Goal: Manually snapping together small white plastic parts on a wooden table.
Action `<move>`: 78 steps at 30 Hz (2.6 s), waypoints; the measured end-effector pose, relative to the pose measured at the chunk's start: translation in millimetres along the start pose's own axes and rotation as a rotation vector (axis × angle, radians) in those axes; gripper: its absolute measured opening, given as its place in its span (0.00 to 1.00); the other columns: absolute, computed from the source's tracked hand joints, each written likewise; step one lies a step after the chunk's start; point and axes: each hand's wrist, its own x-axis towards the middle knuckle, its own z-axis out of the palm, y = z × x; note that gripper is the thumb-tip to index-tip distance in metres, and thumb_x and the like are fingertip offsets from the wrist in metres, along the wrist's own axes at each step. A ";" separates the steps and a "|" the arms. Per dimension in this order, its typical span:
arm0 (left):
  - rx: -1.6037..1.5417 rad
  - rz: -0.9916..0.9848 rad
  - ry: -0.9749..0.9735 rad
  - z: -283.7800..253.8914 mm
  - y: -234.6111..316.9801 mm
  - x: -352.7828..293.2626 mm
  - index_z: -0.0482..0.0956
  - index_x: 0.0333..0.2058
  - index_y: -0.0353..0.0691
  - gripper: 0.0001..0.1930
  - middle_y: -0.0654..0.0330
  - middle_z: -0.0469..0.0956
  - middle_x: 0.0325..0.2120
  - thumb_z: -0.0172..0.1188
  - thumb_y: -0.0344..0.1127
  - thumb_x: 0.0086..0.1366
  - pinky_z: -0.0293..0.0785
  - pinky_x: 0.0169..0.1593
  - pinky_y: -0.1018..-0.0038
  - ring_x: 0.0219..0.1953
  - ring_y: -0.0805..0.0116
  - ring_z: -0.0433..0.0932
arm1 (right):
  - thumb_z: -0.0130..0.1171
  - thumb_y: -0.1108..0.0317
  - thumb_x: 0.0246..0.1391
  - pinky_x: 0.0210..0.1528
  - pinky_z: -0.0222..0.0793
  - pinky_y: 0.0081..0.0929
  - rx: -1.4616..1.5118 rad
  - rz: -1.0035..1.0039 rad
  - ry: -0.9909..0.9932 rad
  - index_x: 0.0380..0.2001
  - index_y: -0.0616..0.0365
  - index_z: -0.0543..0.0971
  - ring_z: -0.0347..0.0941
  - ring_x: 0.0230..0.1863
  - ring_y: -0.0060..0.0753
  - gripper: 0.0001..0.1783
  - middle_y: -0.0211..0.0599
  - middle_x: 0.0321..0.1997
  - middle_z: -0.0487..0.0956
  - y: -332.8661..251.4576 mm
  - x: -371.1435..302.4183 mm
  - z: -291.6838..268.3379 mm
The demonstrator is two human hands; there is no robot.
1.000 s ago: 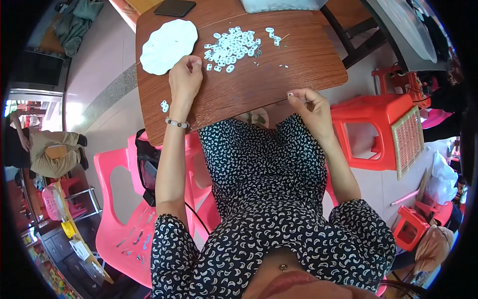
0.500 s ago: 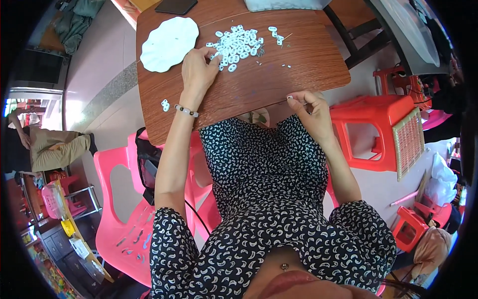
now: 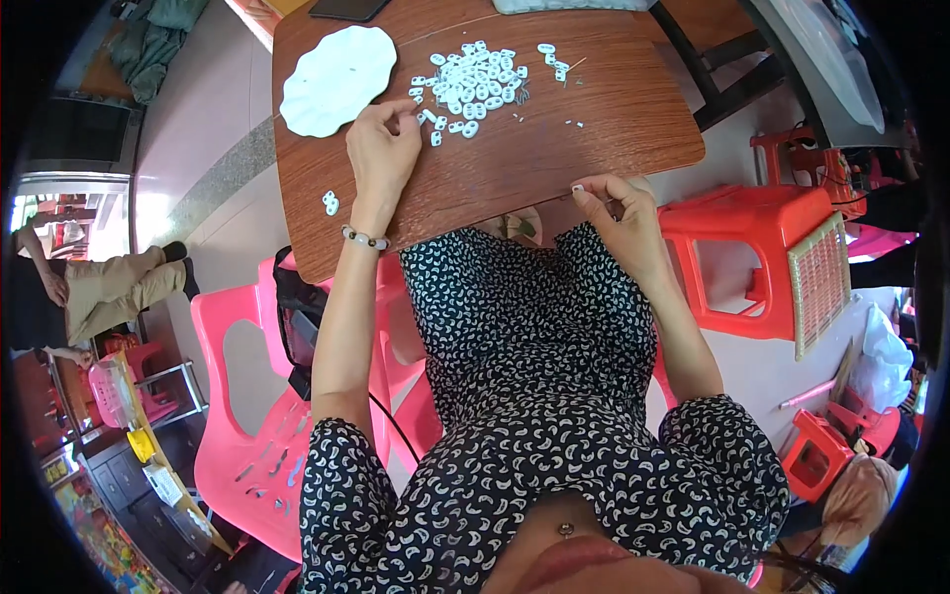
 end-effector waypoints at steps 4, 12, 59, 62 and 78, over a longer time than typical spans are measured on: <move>-0.013 -0.057 -0.101 2.8 16.7 13.3 0.83 0.31 0.35 0.09 0.54 0.78 0.22 0.59 0.34 0.55 0.72 0.33 0.69 0.26 0.61 0.78 | 0.60 0.70 0.56 0.24 0.60 0.12 -0.050 -0.006 -0.003 0.36 0.62 0.81 0.64 0.22 0.09 0.07 0.22 0.23 0.77 5.2 -1.8 -0.3; 0.282 0.230 -0.251 14.5 8.9 22.7 0.82 0.31 0.35 0.06 0.54 0.79 0.21 0.63 0.31 0.55 0.70 0.28 0.70 0.22 0.64 0.76 | 0.61 0.69 0.56 0.26 0.62 0.14 -0.031 0.006 -0.030 0.35 0.63 0.80 0.67 0.23 0.12 0.08 0.29 0.26 0.79 8.8 -4.4 -2.3; -1.166 -0.605 -0.561 2.3 68.9 -89.2 0.74 0.41 0.33 0.11 0.61 0.80 0.30 0.58 0.33 0.65 0.69 0.29 0.86 0.26 0.82 0.73 | 0.59 0.70 0.55 0.29 0.67 0.19 0.149 -0.159 -0.088 0.32 0.63 0.79 0.73 0.27 0.18 0.07 0.32 0.27 0.79 -40.6 16.5 41.8; -1.167 -0.613 -0.528 6.1 76.6 -102.2 0.78 0.39 0.32 0.13 0.60 0.81 0.30 0.60 0.38 0.64 0.71 0.30 0.84 0.25 0.80 0.73 | 0.60 0.72 0.53 0.27 0.66 0.19 0.057 -0.220 -0.023 0.32 0.62 0.80 0.72 0.27 0.20 0.05 0.32 0.27 0.78 -40.0 8.0 34.7; -1.124 -0.622 -0.497 6.3 98.3 -117.0 0.79 0.36 0.32 0.10 0.61 0.80 0.29 0.61 0.34 0.63 0.68 0.31 0.84 0.25 0.79 0.73 | 0.59 0.72 0.57 0.32 0.71 0.14 0.304 0.014 -0.101 0.42 0.65 0.78 0.74 0.31 0.16 0.11 0.30 0.31 0.80 -43.0 -14.7 10.9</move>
